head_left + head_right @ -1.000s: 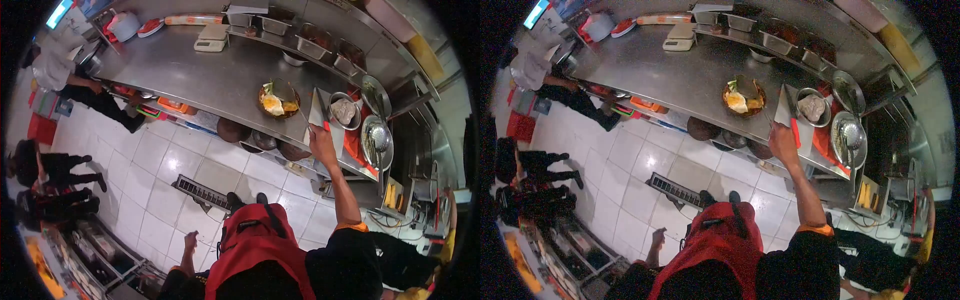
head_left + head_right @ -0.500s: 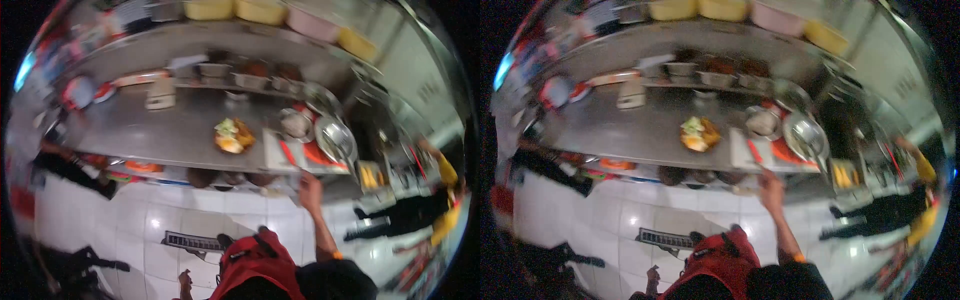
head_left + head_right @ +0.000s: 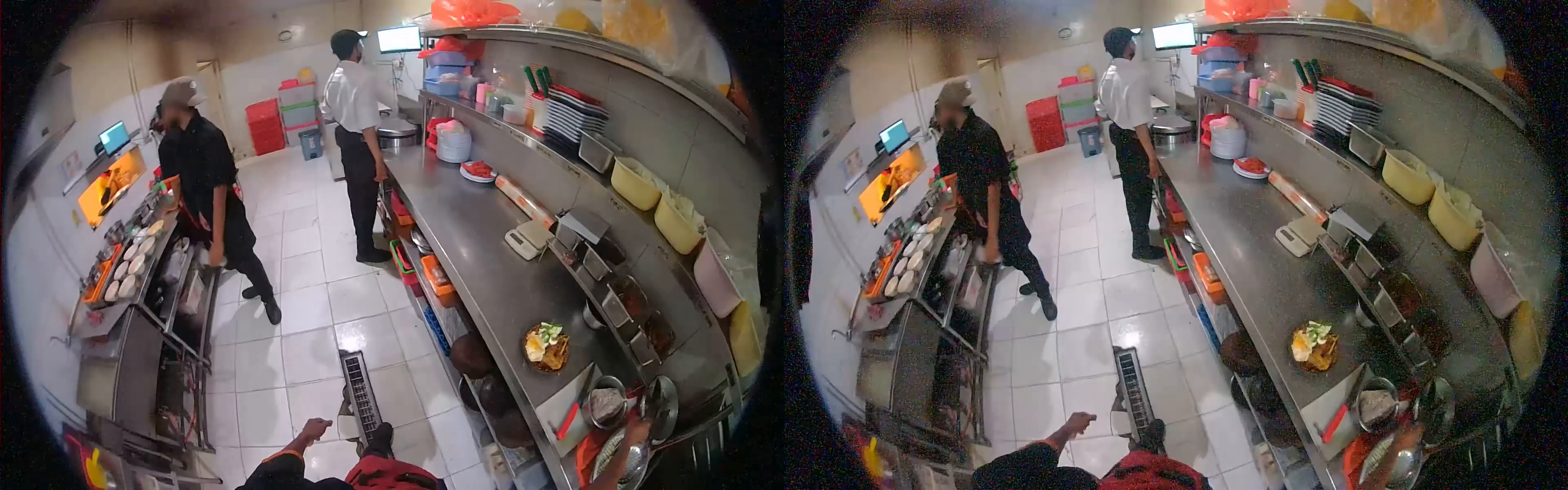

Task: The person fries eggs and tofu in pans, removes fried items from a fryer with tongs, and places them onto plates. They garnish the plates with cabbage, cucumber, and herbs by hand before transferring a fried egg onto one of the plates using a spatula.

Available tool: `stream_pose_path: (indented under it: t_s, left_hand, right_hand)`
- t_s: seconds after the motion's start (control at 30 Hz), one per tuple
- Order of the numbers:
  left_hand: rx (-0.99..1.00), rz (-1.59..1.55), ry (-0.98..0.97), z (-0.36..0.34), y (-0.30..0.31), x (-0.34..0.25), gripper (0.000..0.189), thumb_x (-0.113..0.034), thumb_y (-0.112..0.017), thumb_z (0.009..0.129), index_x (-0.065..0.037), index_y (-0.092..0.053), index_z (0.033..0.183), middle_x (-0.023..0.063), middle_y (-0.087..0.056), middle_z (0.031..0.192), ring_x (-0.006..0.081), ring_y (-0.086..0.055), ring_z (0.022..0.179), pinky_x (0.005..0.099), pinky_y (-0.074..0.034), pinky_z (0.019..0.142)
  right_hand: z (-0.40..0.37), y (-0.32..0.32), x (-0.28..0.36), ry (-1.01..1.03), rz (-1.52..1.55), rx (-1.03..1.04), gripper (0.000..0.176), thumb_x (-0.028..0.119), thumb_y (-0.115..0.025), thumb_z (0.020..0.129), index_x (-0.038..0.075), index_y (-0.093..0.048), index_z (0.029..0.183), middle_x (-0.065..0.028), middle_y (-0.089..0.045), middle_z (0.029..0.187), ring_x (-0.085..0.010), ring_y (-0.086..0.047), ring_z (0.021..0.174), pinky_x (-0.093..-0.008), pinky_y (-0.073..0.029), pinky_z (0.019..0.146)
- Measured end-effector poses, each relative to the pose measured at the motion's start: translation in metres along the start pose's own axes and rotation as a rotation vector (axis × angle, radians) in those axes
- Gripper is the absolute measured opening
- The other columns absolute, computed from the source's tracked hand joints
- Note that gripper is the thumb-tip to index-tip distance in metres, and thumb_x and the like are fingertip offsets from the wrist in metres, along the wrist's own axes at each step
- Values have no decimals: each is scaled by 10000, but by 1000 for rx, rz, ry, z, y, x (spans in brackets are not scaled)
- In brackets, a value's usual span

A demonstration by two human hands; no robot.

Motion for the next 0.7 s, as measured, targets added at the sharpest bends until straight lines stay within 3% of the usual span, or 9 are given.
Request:
stream_pose_path:
  t_s: [0.03, 0.1, 0.17, 0.23, 0.4, 0.5, 0.57, 0.63, 0.7]
  left_hand:
    - [9, -12, -56, -4, -5, 20, 348, -360, -600, 796, -28, -641, 892, 10, -478, 529, 126, -428, 451, 298, -382, 421]
    - [23, -76, 87, -13, -8, 72, 373, -388, -580, 801, -32, -645, 892, 16, -487, 549, 128, -432, 451, 286, -383, 424]
    - [103, 382, -117, -17, -13, 103, 338, -354, -540, 818, -33, -621, 888, 24, -456, 542, 123, -409, 430, 267, -353, 395]
    - [125, 552, -171, -30, -16, 126, 298, -322, -547, 811, -45, -617, 894, 25, -484, 605, 133, -444, 495, 279, -379, 443]
    - [147, -416, 227, -39, -19, 178, 209, -243, -563, 795, -74, -608, 911, 26, -555, 764, 158, -529, 658, 308, -446, 563]
    - [344, -837, 199, -13, -37, 183, 173, -196, -573, 786, -92, -603, 921, 26, -597, 860, 173, -580, 756, 326, -486, 635]
    - [263, -724, 234, -12, -39, 152, 227, -219, -535, 826, -82, -580, 1002, 40, -597, 916, 164, -575, 753, 310, -482, 628]
    - [182, -608, 268, -8, -25, 135, 282, -242, -498, 865, -73, -557, 1083, 54, -596, 973, 155, -569, 749, 295, -478, 621]
    - [425, -651, -44, 18, -20, 111, 447, -328, -523, 852, -99, -464, 1231, 50, -598, 965, 184, -567, 775, 304, -478, 625]
  right_hand:
    - [3, -6, 2, -54, -83, 53, 240, 132, -520, 723, -39, -529, 891, -258, -582, 845, -422, -575, 729, -525, -448, 633]
    - [10, 0, 22, -126, -210, 155, 273, 197, -527, 728, -31, -517, 879, -241, -576, 830, -408, -570, 694, -516, -447, 609]
    - [12, -7, 19, -110, -212, 185, 354, 261, -545, 737, -33, -515, 931, -233, -572, 885, -396, -570, 741, -499, -456, 632]
    - [12, -9, 17, -86, -202, 198, 435, 326, -563, 746, -35, -513, 983, -225, -568, 940, -384, -571, 788, -481, -466, 656]
    - [12, -1, 24, 80, -6, 132, 639, 487, -608, 768, -41, -507, 1114, -205, -557, 1077, -353, -572, 906, -437, -490, 715]
    - [-10, 118, 139, -127, 398, 164, 352, 186, -541, 847, -25, -491, 1125, -197, -584, 939, -332, -560, 859, -414, -449, 753]
    - [-49, 168, 209, -57, 543, 68, 271, 71, -532, 861, -78, -491, 1083, -180, -552, 1067, -265, -553, 921, -347, -456, 805]
    - [-102, 173, 246, -86, 588, 221, 276, 79, -531, 868, -78, -481, 1089, -178, -539, 1096, -244, -536, 964, -322, -448, 816]
    - [-197, 101, 237, -369, 1071, 554, 357, 95, -557, 842, 39, -460, 1181, -176, -508, 1148, -221, -533, 977, -299, -386, 907]
Point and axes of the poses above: each hand's wrist, its own z-axis towards the middle knuckle, its own y-axis out of the back of the hand, x = y × z, the point moved 7 cm from there along z, towards the middle knuckle
